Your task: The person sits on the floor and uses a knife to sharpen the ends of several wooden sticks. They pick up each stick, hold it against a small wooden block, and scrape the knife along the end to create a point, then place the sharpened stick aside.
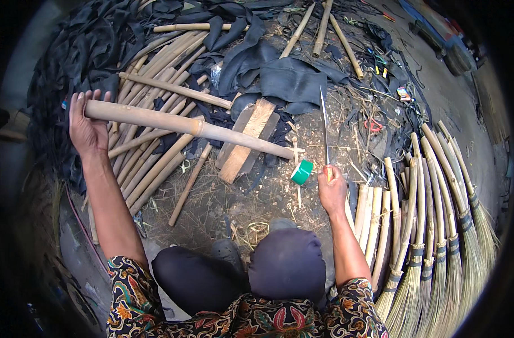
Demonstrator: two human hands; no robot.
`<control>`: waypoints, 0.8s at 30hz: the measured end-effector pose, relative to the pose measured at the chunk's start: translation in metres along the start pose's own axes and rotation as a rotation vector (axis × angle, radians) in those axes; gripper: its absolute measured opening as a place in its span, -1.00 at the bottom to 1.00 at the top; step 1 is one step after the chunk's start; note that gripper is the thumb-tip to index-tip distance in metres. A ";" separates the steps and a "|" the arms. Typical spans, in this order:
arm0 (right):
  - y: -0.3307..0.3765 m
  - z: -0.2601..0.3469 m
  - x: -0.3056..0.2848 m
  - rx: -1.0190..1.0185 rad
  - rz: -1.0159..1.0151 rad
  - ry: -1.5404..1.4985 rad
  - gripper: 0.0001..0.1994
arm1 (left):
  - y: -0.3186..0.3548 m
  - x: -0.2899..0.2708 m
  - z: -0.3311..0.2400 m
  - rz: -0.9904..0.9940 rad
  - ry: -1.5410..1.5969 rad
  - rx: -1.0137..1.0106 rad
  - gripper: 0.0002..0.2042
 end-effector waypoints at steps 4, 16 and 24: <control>-0.005 0.021 0.033 -0.001 0.052 -0.044 -0.81 | 0.016 0.004 0.032 -0.100 0.168 -0.158 -0.81; 0.003 0.210 0.022 -0.208 0.182 0.168 -0.74 | -0.006 0.035 -0.186 0.458 0.337 0.063 -0.78; 0.094 0.259 0.078 -0.223 0.326 0.056 -0.75 | 0.046 0.056 -0.180 0.494 0.353 0.225 -0.46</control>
Point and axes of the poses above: each hand's wrist, its own y-axis away from the middle knuckle, its own x-axis out of the palm, z = x × y, the point moved 8 cm from there along -y, towards the middle knuckle, and after that the axes turned 3 degrees about -x, right-handed, at the moved point
